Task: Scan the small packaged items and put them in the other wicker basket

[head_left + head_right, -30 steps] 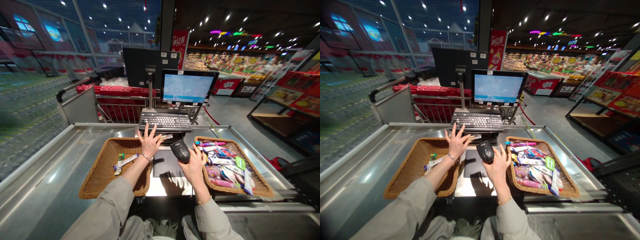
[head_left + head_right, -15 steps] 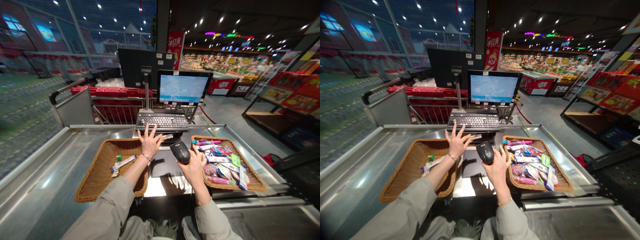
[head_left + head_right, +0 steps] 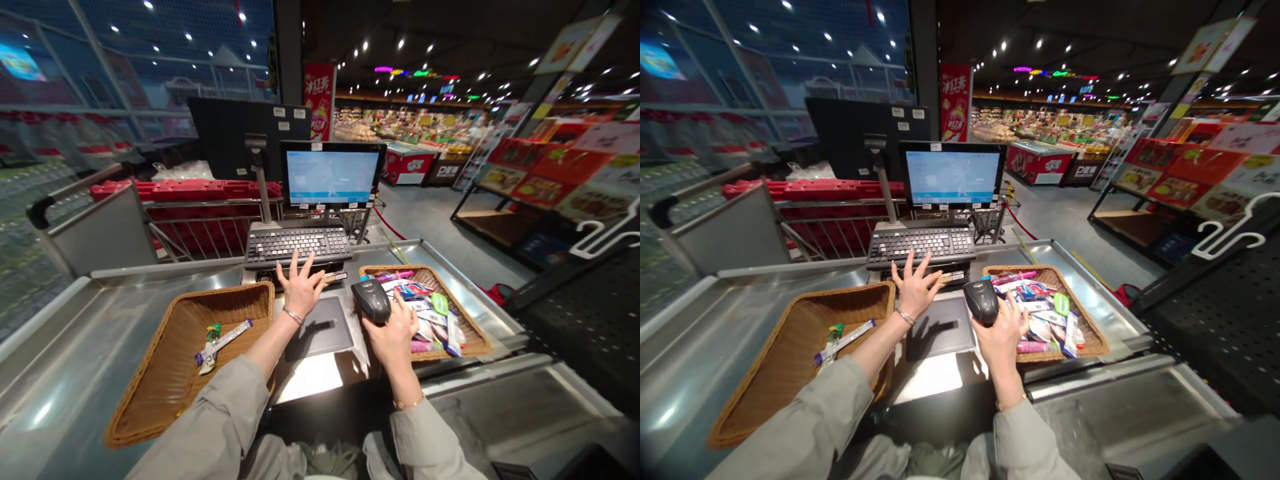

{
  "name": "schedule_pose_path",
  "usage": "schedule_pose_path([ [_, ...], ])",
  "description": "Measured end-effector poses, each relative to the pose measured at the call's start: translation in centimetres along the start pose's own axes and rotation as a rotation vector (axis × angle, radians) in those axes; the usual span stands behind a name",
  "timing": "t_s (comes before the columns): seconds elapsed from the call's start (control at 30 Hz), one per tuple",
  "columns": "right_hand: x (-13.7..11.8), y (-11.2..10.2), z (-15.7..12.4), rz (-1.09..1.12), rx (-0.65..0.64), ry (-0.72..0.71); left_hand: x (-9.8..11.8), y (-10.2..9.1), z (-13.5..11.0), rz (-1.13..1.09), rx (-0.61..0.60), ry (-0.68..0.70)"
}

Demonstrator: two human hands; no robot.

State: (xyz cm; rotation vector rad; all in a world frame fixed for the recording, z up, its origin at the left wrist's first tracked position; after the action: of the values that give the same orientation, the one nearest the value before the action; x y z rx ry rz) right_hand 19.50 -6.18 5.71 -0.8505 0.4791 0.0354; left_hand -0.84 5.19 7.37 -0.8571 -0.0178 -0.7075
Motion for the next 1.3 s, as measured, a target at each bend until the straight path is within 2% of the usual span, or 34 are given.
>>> schedule_pose_path([
  [0.27,5.8,-2.9,0.5,-0.056,0.105,0.212,4.8,4.0,1.3,-0.094,-0.075,0.071],
  [0.53,10.6,-6.0,0.2,-0.104,0.265,0.341,9.8,7.2,1.9,-0.193,-0.144,0.183],
  [0.83,13.9,-8.7,-1.0,-0.125,0.314,0.455,14.7,10.7,2.4,-0.286,-0.203,0.281],
  [1.03,14.8,-10.4,-1.6,-0.191,0.358,0.458,18.0,13.2,2.3,-0.307,-0.237,0.317],
  [1.17,15.4,-10.9,-1.7,-0.199,0.379,0.466,18.9,14.3,2.0,-0.317,-0.272,0.301],
  [1.3,15.8,-10.5,-1.6,-0.2,0.38,0.463,18.5,14.2,2.0,-0.318,-0.286,0.298],
])
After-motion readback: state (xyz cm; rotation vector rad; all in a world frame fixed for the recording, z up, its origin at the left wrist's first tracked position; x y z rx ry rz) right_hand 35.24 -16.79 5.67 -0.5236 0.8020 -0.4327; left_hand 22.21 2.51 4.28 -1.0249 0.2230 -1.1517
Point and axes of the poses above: each hand's wrist, its own z-axis towards the middle knuckle, its own y-axis out of the palm, x = y × z, the point moved 8 cm from there along z, towards the middle knuckle, and after that the axes turned 11 degrees about -z, right-handed, at the moved point
